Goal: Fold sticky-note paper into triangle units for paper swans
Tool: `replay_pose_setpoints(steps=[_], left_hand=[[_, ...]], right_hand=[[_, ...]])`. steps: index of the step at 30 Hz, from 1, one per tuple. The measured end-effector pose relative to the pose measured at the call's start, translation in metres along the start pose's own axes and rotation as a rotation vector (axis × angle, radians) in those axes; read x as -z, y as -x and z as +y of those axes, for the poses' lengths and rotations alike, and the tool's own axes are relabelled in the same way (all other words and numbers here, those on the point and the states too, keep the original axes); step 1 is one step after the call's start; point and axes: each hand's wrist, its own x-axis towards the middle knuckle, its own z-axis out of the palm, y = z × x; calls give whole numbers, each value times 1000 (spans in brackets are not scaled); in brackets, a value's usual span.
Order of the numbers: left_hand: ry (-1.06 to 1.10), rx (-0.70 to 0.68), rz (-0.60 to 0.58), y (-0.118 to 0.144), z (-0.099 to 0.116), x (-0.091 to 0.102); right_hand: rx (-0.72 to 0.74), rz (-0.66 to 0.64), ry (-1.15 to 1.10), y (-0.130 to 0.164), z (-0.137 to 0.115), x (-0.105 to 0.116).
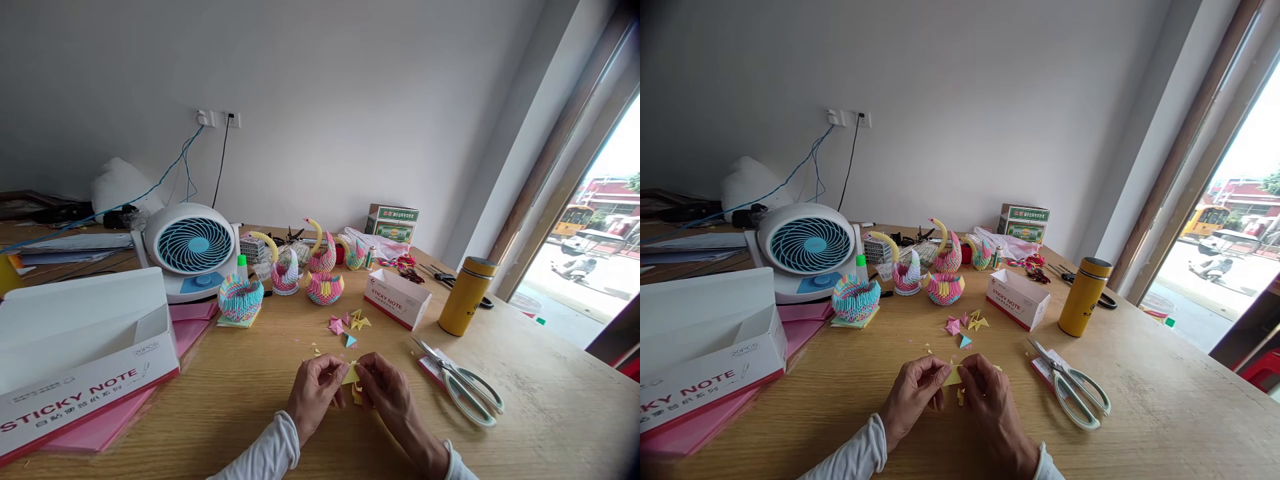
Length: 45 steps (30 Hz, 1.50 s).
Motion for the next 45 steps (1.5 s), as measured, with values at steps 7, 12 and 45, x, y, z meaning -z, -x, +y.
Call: replay_pose_setpoints(steps=[7,12,45], left_hand=[[-43,-34,-4,3,-1,-1],[-28,-53,-6,4,0,-2],[38,22,-52,3,-6,-2]], right_hand=[[-14,-5,-7,-1,0,0],[17,23,44,2,-2,1],[69,7,138,1,5,1]])
